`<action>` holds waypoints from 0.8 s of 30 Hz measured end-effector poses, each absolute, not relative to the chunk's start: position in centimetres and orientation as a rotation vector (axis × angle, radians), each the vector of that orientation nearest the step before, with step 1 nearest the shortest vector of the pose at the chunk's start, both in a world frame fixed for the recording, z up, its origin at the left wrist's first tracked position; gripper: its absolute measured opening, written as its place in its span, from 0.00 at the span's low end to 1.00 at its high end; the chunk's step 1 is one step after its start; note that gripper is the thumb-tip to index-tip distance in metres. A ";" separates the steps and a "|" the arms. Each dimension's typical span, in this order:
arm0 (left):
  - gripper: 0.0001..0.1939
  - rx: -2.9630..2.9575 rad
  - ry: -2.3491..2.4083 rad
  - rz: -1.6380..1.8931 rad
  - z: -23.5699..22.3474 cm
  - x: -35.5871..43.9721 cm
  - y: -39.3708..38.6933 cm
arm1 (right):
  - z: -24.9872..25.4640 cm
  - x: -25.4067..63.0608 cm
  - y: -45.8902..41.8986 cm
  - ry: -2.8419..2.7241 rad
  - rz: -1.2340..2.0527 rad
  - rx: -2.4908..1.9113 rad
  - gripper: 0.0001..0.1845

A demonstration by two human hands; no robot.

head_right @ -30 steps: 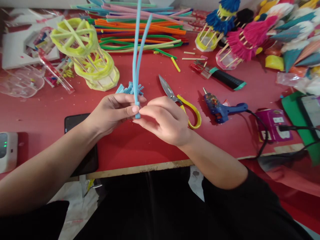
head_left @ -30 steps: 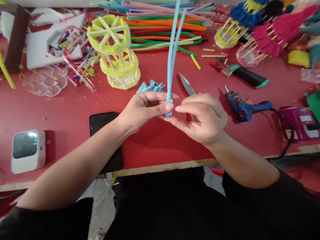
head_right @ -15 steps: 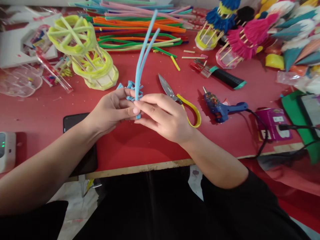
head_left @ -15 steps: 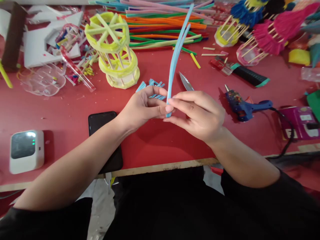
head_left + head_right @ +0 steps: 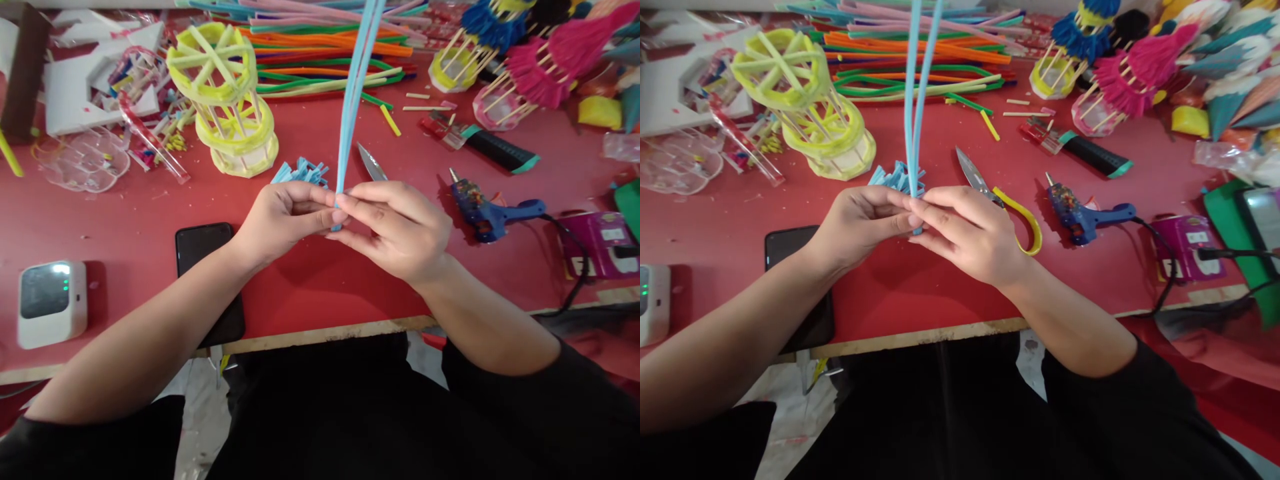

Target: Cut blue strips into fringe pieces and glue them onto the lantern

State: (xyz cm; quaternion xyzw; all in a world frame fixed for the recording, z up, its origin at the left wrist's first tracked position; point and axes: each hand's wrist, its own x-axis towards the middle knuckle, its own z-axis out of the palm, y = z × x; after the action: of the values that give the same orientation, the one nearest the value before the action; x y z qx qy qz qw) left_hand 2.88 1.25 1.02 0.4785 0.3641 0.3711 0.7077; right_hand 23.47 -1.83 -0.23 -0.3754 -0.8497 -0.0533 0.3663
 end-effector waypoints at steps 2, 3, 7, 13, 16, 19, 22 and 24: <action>0.23 1.060 0.835 0.849 0.9 2.9 1.1 | -0.1 23.4 -1.6 -2.191 -0.070 -0.987 0.17; 0.23 1.050 0.854 0.856 0.8 3.0 1.1 | 0.1 23.5 -1.5 -2.199 -0.022 -0.986 0.19; 0.20 1.007 0.909 0.867 0.3 2.9 1.4 | 1.7 24.3 -1.1 -2.157 0.192 -1.210 0.20; 0.23 0.958 0.914 0.914 0.5 2.7 1.8 | 4.1 27.6 -2.4 -2.322 0.220 -2.099 0.09; 0.23 0.978 0.937 0.923 0.7 2.7 1.8 | 4.1 28.3 -3.0 -2.529 0.222 -2.216 0.08; 0.22 1.024 0.928 0.925 0.7 2.6 1.7 | 3.6 28.3 -3.1 -2.564 0.098 -2.254 0.12; 0.22 1.091 0.905 0.928 0.5 2.6 1.6 | 3.2 28.5 -2.9 -2.633 0.015 -2.204 0.11; 0.21 1.136 0.906 0.929 0.3 2.5 1.6 | 2.9 29.1 -3.0 -2.631 -0.010 -2.138 0.13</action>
State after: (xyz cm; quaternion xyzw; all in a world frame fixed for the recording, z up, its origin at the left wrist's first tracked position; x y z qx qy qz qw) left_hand 2.47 1.62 0.28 0.5003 0.3989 0.4092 0.6505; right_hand 29.08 -2.99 2.92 -0.6258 -0.7701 -0.0031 -0.1240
